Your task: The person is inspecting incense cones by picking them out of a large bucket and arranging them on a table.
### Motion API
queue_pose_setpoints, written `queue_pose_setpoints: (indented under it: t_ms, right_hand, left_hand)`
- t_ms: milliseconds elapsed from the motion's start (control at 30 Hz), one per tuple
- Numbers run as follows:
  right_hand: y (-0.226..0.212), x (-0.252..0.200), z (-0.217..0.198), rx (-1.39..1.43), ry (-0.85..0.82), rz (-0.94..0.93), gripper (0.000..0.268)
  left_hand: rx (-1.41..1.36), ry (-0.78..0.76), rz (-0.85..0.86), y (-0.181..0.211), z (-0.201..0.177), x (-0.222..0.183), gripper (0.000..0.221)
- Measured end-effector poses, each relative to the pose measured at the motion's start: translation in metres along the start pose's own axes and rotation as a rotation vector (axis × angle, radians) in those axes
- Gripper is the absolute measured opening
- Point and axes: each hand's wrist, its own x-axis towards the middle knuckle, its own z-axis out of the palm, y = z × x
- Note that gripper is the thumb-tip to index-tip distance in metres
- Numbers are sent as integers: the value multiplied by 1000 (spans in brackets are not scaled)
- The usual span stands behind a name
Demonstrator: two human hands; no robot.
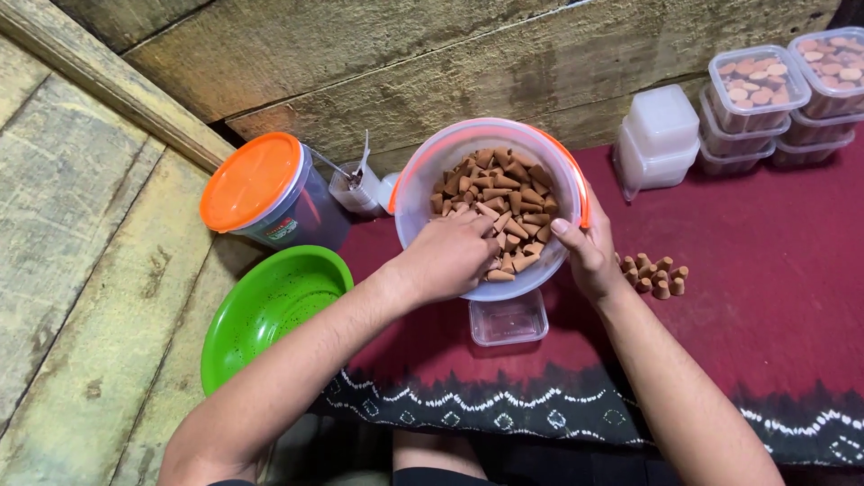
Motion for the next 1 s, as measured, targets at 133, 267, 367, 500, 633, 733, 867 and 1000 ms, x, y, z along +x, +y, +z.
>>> queue_pose_setpoints:
  t_ms: [133, 267, 367, 500, 633, 733, 867, 1000]
  right_hand:
    - [-2, 0, -1, -36, -13, 24, 79]
    - [-3, 0, 0, 9, -3, 41, 79]
    - [-5, 1, 3, 8, 7, 40, 78]
    - [-9, 2, 7, -13, 37, 33, 77]
    - [-9, 3, 8, 14, 36, 4, 76]
    - [-9, 5, 9, 27, 18, -25, 74]
    - [-8, 6, 6, 85, 12, -36, 75]
    - [0, 2, -2, 77, -19, -24, 73]
  left_hand:
    - [-77, -77, -45, 6, -20, 1, 10]
    - [-232, -109, -86, -1, -26, -4, 8]
    - [-344, -75, -84, -2, -32, -11, 8]
    - [-496, 344, -54, 16, -61, -35, 6]
    - [-524, 574, -175, 38, -82, -76, 17]
    - [-424, 660, -288, 44, -88, -113, 20]
    - [-466, 546, -485, 32, -73, -150, 14]
    - [-464, 297, -402, 14, -20, -160, 14]
